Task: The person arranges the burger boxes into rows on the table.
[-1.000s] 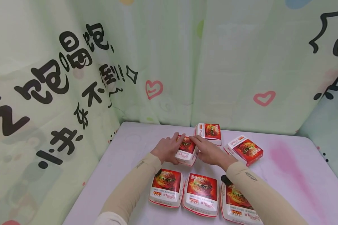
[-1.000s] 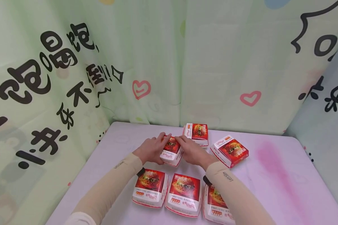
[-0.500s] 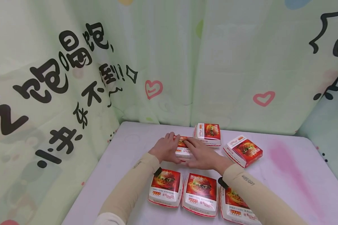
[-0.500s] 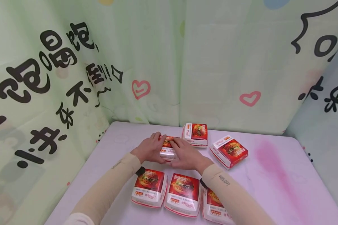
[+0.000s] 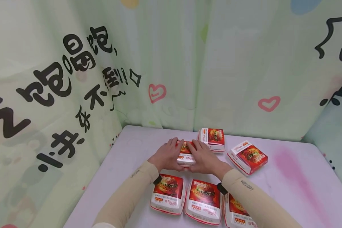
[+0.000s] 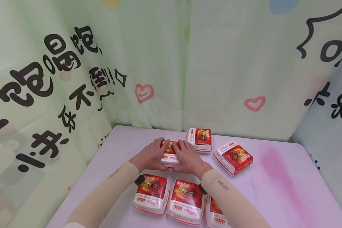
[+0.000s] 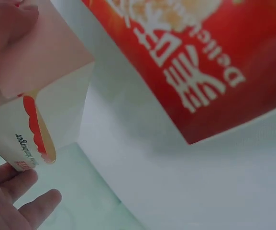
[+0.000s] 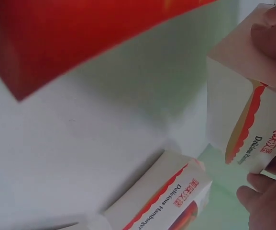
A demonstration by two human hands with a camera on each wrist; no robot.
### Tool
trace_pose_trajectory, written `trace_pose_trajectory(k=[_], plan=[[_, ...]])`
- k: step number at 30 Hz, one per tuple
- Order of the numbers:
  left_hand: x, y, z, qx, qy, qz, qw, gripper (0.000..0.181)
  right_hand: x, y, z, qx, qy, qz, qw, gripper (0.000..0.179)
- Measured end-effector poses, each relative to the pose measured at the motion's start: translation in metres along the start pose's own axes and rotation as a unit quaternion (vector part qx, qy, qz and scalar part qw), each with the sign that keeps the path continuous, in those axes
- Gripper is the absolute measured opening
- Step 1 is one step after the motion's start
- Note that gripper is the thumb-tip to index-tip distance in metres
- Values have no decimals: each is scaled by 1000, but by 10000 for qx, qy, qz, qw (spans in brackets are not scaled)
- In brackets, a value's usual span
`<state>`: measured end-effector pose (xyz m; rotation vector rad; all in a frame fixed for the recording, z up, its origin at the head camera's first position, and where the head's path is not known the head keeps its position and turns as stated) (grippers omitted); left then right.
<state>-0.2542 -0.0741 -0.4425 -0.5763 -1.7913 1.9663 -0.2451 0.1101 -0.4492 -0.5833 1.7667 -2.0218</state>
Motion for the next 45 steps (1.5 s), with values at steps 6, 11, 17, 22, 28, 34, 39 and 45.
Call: trace_pose_trajectory(k=[6,11,17,22,28,34,39,45], plan=[[-2,0,-2,-149,122,312,9993,109,-2,2,2,-56,-193,-207,9996,101],[-3,2,-2,-164,409,313,9985,104,-6,7,4,-112,-215,-132,9996,102],[-3,3,4,-130,770,84,9969,101,-7,8,7,11,-177,115,9998,97],[-5,5,12,-151,856,59,9962,103,-3,9,11,171,-80,298,9994,94],[-8,7,15,-240,640,421,9968,106,2,11,17,277,-11,472,9985,94],[-11,7,15,-489,526,641,9954,102,4,12,19,387,32,544,9978,91],[-16,7,17,-632,607,615,9943,95,5,13,19,456,17,600,9972,89],[-22,8,19,-1006,397,799,9909,88,8,16,21,450,73,769,9960,89]])
Point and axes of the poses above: each hand's wrist, its own x-axis towards the middle knuckle, its own y-axis out of the palm, z = x × y, the point moved 1 cm from there along x, towards the middle knuckle, and after that the axes turned 4 degrees about -x, right-handed, at the moved point
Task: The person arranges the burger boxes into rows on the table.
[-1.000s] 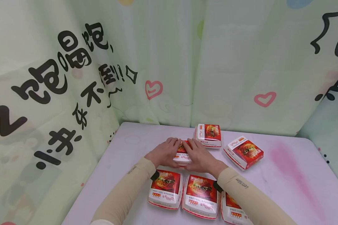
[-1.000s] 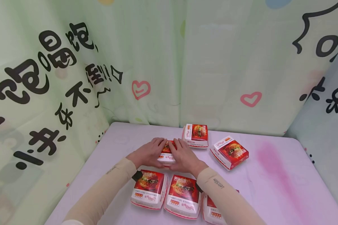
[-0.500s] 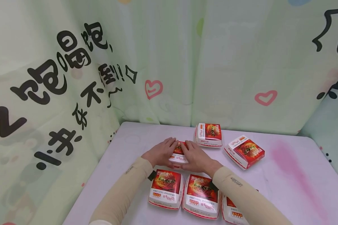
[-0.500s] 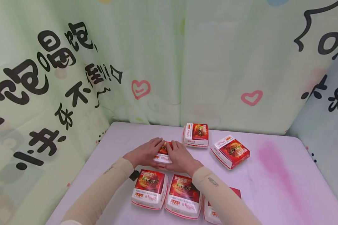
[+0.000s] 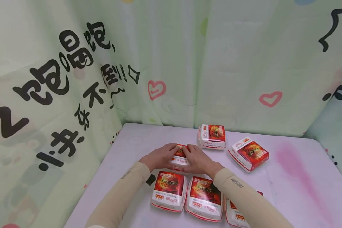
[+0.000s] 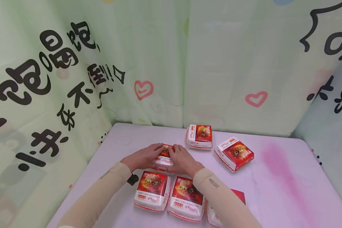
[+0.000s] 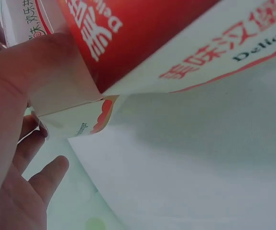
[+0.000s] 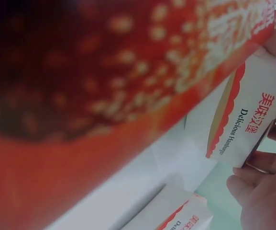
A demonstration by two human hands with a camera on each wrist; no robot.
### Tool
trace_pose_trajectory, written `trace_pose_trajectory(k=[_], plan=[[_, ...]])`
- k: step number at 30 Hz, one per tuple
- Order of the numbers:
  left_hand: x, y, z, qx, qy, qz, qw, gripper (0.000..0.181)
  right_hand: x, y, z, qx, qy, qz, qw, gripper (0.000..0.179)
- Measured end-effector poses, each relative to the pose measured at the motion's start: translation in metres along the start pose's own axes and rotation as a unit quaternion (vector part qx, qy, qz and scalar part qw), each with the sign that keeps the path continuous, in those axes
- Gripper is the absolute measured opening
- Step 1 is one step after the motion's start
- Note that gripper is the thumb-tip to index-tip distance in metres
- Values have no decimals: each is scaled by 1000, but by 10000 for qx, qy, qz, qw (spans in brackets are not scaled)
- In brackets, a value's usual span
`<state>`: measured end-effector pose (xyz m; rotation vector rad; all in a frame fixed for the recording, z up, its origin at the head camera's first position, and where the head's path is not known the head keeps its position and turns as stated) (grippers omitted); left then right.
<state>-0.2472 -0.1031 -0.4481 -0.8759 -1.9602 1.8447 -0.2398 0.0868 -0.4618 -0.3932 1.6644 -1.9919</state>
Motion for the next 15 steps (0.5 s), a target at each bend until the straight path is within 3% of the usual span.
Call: trace_pose_trajectory(k=[9,15], plan=[[-2,2,2,48,218,-220,9995,84,-3,-1,3,12,128,255,9996,91],[-3,1,2,-96,118,-268,9995,82,-4,-3,5,-2,81,231,9997,89]])
Point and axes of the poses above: each hand's wrist, its own x-axis towards the middle knuckle, its own y-axis out of the palm, z = x × y, the point moved 1 cm from there along x, towards the middle knuckle, and after that the axes turned 4 degrees about -x, right-handed, at the moved point
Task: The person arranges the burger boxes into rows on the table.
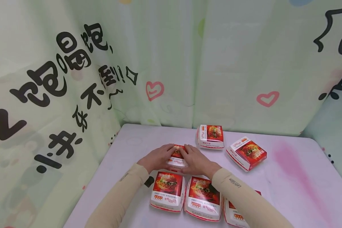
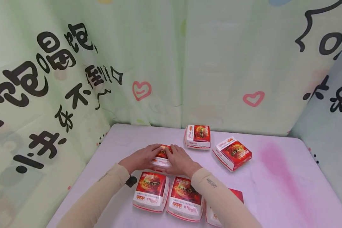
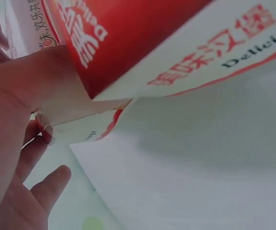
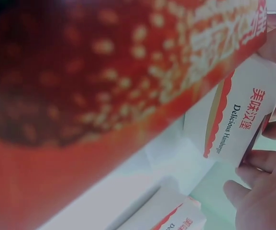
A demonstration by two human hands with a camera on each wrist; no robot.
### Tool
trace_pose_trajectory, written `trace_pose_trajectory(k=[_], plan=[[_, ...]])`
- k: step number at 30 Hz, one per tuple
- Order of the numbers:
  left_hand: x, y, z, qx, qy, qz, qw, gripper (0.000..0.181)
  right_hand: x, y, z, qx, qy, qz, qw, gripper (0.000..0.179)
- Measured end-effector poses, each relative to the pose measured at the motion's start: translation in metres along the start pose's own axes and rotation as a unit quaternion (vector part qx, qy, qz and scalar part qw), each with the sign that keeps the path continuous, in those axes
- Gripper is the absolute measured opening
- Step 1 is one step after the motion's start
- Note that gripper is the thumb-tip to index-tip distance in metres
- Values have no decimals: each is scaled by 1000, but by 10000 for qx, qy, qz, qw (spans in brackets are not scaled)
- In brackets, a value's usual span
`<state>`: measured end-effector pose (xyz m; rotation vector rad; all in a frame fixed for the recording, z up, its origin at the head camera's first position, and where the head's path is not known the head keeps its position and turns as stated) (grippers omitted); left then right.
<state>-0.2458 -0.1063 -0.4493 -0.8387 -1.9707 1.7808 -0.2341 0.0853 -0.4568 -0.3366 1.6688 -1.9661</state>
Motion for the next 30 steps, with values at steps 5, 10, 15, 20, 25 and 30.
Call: trace_pose_trajectory(k=[5,10,15,20,25,30], plan=[[-1,-6,-1,-340,-285,190,9988,83,-2,-1,-1,-54,-51,-28,10000,88],[-2,-9,0,-643,-544,378,9957,84,-4,-1,-2,136,-181,-119,9997,86],[-1,-4,1,-1105,-890,535,9884,86,-8,0,-3,212,-167,-80,9996,83],[0,-5,1,-1461,-1080,617,9814,82,-12,1,-5,321,-218,-113,9992,78],[-2,-5,2,-1663,-1096,653,9778,75,-17,1,-7,426,-254,-33,9988,72],[-2,-8,3,-1661,-907,378,9812,57,-19,2,-7,509,-253,-50,9984,68]])
Point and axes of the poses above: each hand's wrist, its own x-axis towards the middle knuckle, its own y-axis out of the palm, z = x × y, the point moved 1 cm from there along x, towards the middle knuckle, and after that the axes turned 4 degrees about -x, right-handed, at the moved point
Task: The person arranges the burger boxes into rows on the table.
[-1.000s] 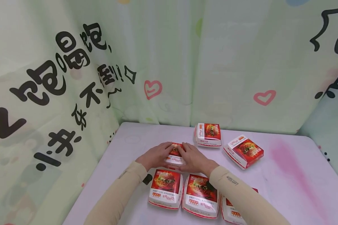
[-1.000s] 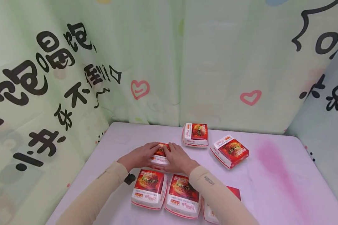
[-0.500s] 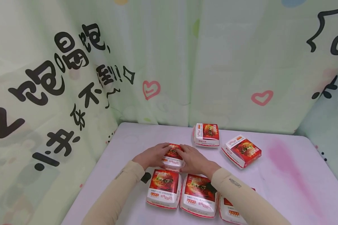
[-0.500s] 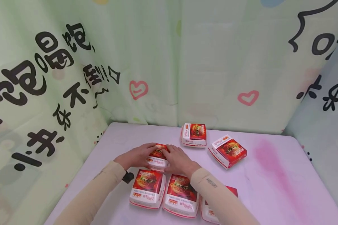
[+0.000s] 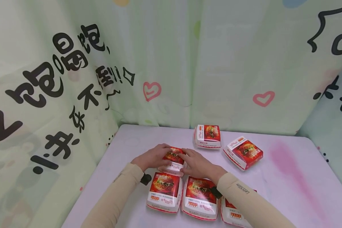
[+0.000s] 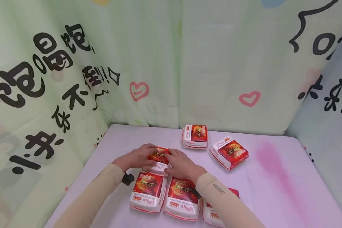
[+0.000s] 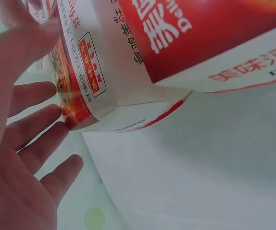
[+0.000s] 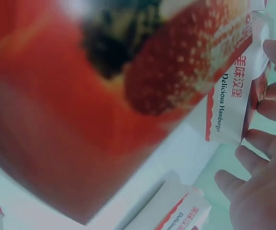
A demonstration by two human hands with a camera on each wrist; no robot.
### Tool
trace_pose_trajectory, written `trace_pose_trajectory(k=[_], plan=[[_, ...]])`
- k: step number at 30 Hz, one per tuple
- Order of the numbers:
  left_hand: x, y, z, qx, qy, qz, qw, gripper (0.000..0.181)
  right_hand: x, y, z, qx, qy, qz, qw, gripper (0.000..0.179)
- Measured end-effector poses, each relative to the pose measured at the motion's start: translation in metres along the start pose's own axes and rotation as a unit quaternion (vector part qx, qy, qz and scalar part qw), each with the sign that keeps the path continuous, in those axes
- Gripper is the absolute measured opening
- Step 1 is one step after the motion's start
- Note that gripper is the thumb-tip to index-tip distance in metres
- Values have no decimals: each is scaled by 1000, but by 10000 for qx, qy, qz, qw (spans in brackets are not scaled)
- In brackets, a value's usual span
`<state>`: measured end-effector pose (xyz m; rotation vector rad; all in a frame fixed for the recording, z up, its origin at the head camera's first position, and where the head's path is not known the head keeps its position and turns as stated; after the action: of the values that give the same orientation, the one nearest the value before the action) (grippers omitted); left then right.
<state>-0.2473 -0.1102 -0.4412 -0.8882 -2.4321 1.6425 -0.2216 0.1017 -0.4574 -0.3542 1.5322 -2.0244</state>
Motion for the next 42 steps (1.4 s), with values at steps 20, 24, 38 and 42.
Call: trace_pose_trajectory(k=[20,24,38,42], plan=[[4,1,-9,270,-35,-375,9989,53,-20,-3,-20,467,593,-251,9968,66],[10,4,-17,229,103,-470,9986,55,-26,-6,-26,534,756,-405,9949,67],[34,13,-55,842,687,-633,9921,61,-47,-15,-52,504,1241,-746,9882,72],[41,14,-67,1063,901,-641,9882,64,-50,-21,-59,292,1272,-884,9875,72]])
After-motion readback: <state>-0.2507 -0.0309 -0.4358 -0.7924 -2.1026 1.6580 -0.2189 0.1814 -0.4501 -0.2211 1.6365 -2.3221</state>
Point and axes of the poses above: each hand's wrist, its own x-axis towards the middle knuckle, its own y-axis out of the palm, z = x × y, the point moved 1 cm from there along x, towards the middle knuckle, and after that the axes turned 4 degrees about -x, right-handed, at the moved point
